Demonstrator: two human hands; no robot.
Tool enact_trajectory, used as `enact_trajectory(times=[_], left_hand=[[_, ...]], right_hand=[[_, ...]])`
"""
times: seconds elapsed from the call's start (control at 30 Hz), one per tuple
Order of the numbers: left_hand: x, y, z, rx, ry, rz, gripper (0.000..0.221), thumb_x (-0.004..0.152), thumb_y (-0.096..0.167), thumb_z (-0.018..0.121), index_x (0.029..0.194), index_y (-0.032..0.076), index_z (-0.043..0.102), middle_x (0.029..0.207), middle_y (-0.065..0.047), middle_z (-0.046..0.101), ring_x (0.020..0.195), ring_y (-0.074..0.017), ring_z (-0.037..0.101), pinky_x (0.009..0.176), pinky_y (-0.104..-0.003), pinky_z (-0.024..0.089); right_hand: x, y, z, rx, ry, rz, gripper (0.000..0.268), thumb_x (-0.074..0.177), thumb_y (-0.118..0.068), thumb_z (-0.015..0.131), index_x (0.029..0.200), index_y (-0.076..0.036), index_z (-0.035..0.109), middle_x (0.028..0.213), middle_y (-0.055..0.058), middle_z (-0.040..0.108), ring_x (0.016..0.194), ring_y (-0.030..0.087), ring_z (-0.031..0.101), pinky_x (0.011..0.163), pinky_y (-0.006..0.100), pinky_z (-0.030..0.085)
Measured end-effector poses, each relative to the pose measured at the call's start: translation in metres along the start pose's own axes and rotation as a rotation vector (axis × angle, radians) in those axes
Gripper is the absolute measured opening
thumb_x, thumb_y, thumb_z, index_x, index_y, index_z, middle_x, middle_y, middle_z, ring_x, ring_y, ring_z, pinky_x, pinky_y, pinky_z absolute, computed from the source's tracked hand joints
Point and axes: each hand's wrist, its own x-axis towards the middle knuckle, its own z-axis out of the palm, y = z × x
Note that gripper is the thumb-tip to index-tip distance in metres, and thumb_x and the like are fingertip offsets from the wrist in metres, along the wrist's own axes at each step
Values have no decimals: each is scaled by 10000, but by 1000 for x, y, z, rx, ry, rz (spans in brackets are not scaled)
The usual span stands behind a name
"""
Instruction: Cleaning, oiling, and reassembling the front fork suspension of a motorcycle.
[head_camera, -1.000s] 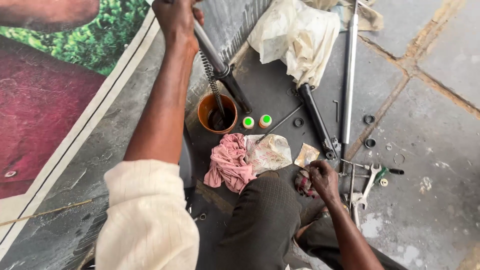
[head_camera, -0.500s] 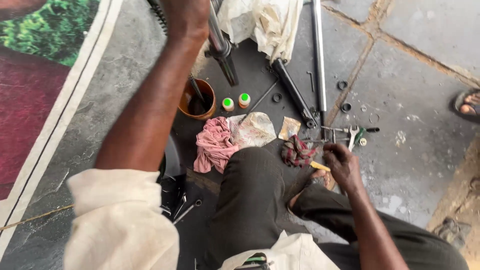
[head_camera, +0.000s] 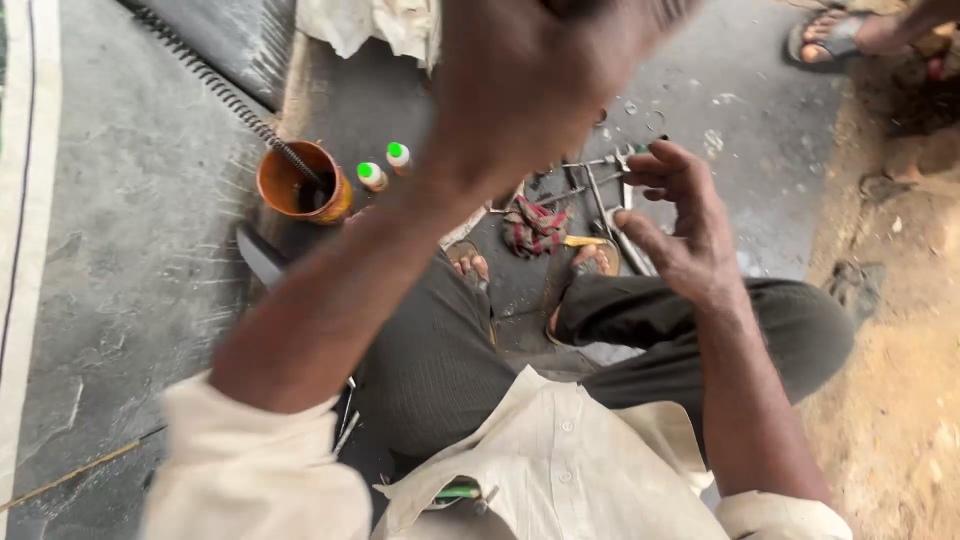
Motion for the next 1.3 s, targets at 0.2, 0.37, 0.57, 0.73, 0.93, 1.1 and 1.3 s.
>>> enact_trajectory(times=[0.2, 0.37, 0.57, 0.73, 0.93, 1.1, 1.3], left_hand=[[-8, 155, 65, -1279, 147, -537, 386, 977, 423, 715, 742, 129, 625, 460, 75, 451, 381, -39, 543, 442, -246, 513], [-33, 215, 87, -1404, -115, -583, 394, 961, 459, 742, 791, 104, 738, 518, 61, 527, 403, -52, 551, 396, -275, 461], [-39, 265, 102, -1546, -276, -465, 396, 938, 439, 726, 1009, 50, 697, 615, 24, 642, 443, -47, 601, 452, -260, 535], [-14, 289, 87, -1632, -193, -337, 393, 972, 472, 705, 1018, 83, 674, 711, -1, 686, 580, -72, 677, 561, -272, 601], [4, 288, 67, -1417, -465, -295, 491, 927, 528, 737, 1130, 93, 635, 890, -60, 758, 736, -101, 777, 731, -253, 677], [-6, 196, 47, -971, -617, -45, 909, 762, 548, 850, 1430, 73, 455, 1456, -234, 372, 1338, -337, 370, 1115, -526, 320], [-127, 25, 131, -980, -279, -781, 567, 917, 202, 827, 1401, 42, 579, 1437, -181, 628, 1195, -257, 723, 882, -356, 692]], right_hand=[[-51, 89, 19, -220, -154, 124, 514, 956, -204, 734, 1425, -56, 583, 1400, 132, 628, 1337, 275, 581, 1130, 414, 474], [-87, 104, 5, -181, -16, 251, 492, 938, -223, 754, 1362, -31, 594, 1261, 115, 641, 1176, 236, 607, 984, 378, 516], [-110, 161, -11, -133, 94, 319, 476, 917, -247, 779, 1287, 0, 608, 1093, 96, 656, 984, 188, 638, 808, 335, 565], [-134, 179, -14, -101, 189, 373, 472, 899, -266, 799, 1224, 25, 620, 954, 80, 669, 823, 149, 664, 662, 300, 607], [-119, 93, -53, 612, 271, 105, 490, 1037, -343, 652, 1368, -5, 526, 968, 76, 628, 861, 152, 657, 733, 316, 615], [-123, 69, -72, 562, 439, -47, 333, 1077, -249, 650, 1276, -30, 496, 988, 77, 582, 893, 168, 653, 801, 349, 619], [-127, 64, -69, 273, 641, -122, 206, 1070, -6, 695, 1158, -22, 510, 920, 126, 618, 736, 190, 676, 699, 341, 616]])
